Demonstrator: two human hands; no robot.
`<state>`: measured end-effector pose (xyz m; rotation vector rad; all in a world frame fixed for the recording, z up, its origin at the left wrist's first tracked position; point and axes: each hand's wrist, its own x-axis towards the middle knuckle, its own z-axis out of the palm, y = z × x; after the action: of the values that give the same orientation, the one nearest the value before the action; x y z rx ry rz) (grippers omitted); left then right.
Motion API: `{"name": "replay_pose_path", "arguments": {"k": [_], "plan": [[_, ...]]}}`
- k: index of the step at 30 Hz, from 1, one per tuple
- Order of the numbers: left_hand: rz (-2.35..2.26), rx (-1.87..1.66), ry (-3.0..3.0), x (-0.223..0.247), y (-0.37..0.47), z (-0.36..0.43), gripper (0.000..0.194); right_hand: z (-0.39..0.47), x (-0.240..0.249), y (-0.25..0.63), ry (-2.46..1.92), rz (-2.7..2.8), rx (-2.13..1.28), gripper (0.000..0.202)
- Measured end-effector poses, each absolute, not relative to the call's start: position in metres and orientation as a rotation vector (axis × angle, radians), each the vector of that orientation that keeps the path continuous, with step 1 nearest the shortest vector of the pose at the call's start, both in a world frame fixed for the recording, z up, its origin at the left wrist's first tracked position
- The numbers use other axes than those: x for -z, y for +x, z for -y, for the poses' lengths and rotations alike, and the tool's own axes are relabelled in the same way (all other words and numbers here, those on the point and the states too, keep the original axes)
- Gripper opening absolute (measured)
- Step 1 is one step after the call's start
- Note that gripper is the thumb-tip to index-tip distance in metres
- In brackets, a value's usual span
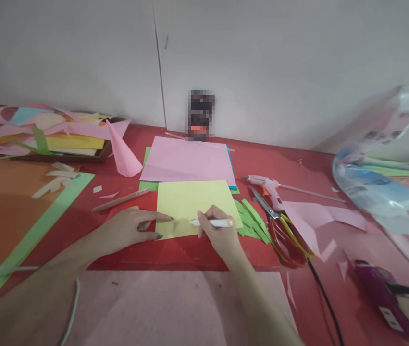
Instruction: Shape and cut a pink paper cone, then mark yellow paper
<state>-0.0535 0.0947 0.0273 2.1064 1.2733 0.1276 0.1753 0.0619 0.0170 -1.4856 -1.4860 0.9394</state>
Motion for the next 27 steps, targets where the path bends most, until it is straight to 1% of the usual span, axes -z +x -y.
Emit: {"name": "replay_pose_path", "arguments": {"k": [6,12,19,23,27], "plan": [[-1.308,-0.099,2.109,-0.0288,-0.0529,-0.0947,0.038,-0.0614,-0.0137,0.1739,-1.508,1.531,-0.928,0.029],[-1.288,-0.113,2.113,-0.0288,-0.0528,-0.0945,0.039,-0.0614,-0.0107,0.1743,-1.503,1.431,-0.826,0.034],[-1.258,-0.124,2.113,-0.0321,-0.053,-0.0941,0.04,-0.0603,-0.0135,0.1735,-1.498,1.439,-0.843,0.033],[-1.271,-0.119,2.104,-0.0324,-0.0532,-0.0939,0.042,-0.0591,-0.0114,0.1756,-1.503,1.36,-0.805,0.033],[-1.273,-0.116,2.106,-0.0308,-0.0536,-0.0938,0.041,-0.0587,-0.0103,0.1779,-1.464,1.296,-0.852,0.032]]}}
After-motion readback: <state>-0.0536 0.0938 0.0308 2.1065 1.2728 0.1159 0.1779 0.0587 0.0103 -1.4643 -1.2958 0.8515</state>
